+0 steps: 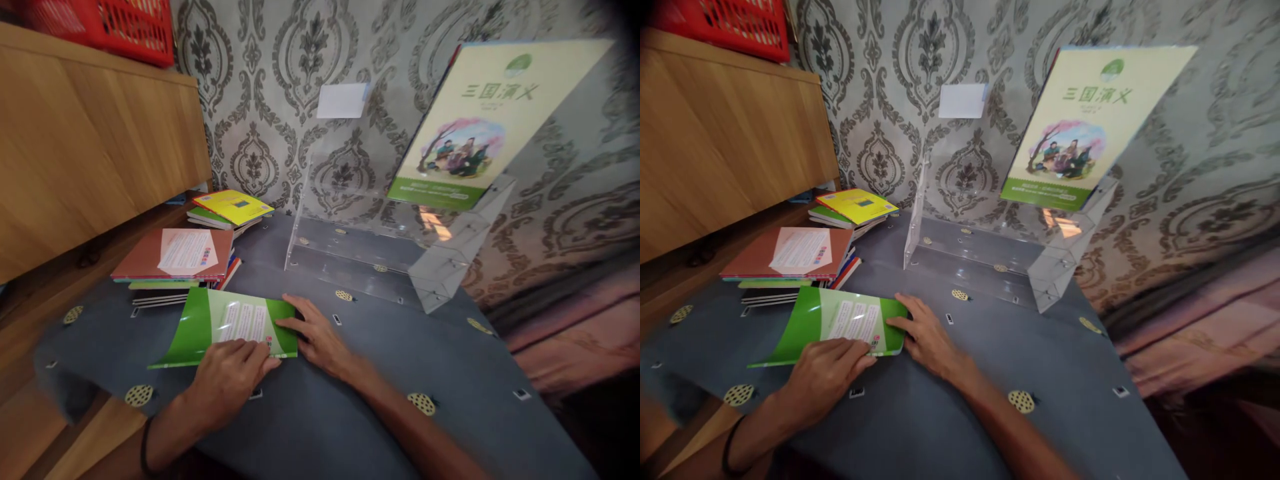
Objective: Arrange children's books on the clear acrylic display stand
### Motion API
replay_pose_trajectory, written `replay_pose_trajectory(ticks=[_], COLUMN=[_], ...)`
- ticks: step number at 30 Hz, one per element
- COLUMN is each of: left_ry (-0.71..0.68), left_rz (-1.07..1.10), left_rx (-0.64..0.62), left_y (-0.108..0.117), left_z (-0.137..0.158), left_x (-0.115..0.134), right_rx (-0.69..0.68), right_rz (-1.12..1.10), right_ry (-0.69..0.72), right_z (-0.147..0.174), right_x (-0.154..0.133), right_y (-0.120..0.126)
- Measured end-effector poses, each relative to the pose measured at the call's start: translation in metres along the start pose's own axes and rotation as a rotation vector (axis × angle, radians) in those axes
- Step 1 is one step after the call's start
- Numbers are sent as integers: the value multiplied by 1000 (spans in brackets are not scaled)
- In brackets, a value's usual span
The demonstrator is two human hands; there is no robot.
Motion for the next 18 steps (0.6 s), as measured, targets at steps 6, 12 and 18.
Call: replay_pose_trajectory(ticks=[6, 12, 18], left_ry=[28, -51, -49], left_rz=[110, 312, 430], left_rx=[-42, -85, -349], left_y=[-5, -25, -62], left_z=[-1, 1, 10], left_x=[13, 44, 31], right_rx=[-119, -53, -8], right_rz=[59, 113, 165], right_ry=[-47, -82, -122], right_z=[14, 51, 82], right_x=[-1, 19, 27], right_y=[9, 35, 46])
Point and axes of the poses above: each hand's wrist, its own z-axis away from the middle knuckle, its own y-axis out of the back of the hand, x = y × z, the point moved 9 cm from there along -z, towards the middle knuckle, and after that the axes turned 2 degrees about -x, right-handed, at the moved point
